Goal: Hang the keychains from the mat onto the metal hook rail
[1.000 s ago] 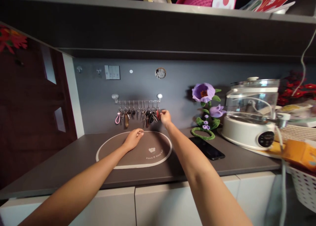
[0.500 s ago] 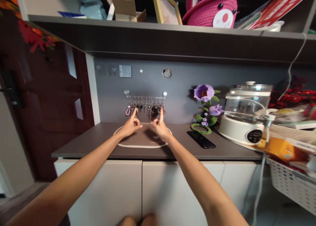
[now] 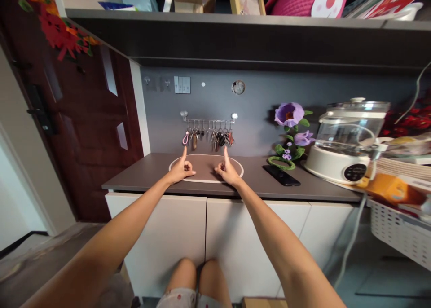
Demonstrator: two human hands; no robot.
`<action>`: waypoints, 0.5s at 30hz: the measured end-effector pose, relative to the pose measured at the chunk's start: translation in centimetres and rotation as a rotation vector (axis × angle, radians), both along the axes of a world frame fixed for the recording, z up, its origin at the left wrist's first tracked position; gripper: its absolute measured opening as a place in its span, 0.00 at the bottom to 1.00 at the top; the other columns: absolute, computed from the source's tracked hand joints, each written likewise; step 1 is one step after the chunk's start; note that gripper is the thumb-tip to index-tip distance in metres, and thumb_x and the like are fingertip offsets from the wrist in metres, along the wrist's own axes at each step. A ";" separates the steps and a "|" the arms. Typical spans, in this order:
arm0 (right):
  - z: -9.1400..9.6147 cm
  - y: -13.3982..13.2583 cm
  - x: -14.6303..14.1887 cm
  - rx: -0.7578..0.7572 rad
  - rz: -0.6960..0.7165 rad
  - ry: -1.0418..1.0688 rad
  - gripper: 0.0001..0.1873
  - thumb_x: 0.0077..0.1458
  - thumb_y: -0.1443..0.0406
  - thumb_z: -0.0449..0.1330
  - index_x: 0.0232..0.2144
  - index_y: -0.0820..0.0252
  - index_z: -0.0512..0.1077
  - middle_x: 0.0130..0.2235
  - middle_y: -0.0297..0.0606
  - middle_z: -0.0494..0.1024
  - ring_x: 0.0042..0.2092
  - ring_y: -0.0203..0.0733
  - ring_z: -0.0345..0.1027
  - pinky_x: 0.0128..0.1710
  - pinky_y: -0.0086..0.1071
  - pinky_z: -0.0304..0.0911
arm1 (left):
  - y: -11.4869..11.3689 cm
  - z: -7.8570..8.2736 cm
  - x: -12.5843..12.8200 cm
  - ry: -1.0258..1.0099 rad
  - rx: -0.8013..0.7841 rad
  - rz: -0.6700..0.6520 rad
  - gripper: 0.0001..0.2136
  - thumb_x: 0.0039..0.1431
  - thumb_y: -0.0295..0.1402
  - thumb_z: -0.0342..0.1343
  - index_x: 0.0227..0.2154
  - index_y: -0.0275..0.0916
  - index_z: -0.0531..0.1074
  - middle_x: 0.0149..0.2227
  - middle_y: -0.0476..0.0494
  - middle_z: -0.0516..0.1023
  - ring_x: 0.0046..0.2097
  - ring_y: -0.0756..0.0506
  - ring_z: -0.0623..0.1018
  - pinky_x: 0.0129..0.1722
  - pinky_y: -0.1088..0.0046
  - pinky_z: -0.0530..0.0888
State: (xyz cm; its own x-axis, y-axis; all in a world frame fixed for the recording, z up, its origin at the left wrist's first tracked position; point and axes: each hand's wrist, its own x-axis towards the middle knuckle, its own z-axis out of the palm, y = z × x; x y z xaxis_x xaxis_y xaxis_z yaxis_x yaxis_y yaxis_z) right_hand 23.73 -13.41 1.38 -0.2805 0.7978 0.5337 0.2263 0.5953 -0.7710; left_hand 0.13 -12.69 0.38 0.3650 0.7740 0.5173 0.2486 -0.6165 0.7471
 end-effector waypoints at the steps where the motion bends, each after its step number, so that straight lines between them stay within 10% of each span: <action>1: 0.0 0.1 0.0 0.004 0.007 -0.009 0.49 0.44 0.64 0.58 0.60 0.56 0.30 0.24 0.25 0.64 0.24 0.31 0.59 0.27 0.27 0.59 | 0.0 0.0 0.0 -0.007 -0.002 -0.008 0.49 0.46 0.29 0.56 0.57 0.41 0.19 0.25 0.57 0.66 0.26 0.56 0.67 0.32 0.79 0.66; 6: -0.1 0.4 0.2 -0.023 0.007 -0.040 0.50 0.46 0.63 0.57 0.60 0.54 0.27 0.25 0.27 0.68 0.26 0.33 0.62 0.29 0.29 0.61 | 0.2 -0.1 -0.1 -0.061 -0.056 0.028 0.50 0.45 0.32 0.58 0.58 0.42 0.22 0.27 0.54 0.68 0.28 0.55 0.68 0.33 0.77 0.67; 15: 5.5 7.4 3.0 -0.011 -0.293 0.008 0.37 0.41 0.54 0.62 0.53 0.60 0.58 0.47 0.46 0.68 0.47 0.46 0.63 0.48 0.40 0.58 | 6.9 4.1 -3.0 -0.082 -0.068 0.474 0.45 0.38 0.44 0.62 0.58 0.36 0.46 0.58 0.31 0.54 0.58 0.38 0.57 0.53 0.63 0.58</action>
State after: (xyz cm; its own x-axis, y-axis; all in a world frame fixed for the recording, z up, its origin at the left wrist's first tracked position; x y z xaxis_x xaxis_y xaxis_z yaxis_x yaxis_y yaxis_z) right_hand 26.69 -6.05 6.86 -0.0328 0.8500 0.5258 0.3815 0.4969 -0.7795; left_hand -2.91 -5.74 4.51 -0.0758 0.8781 0.4724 0.4288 -0.3990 0.8105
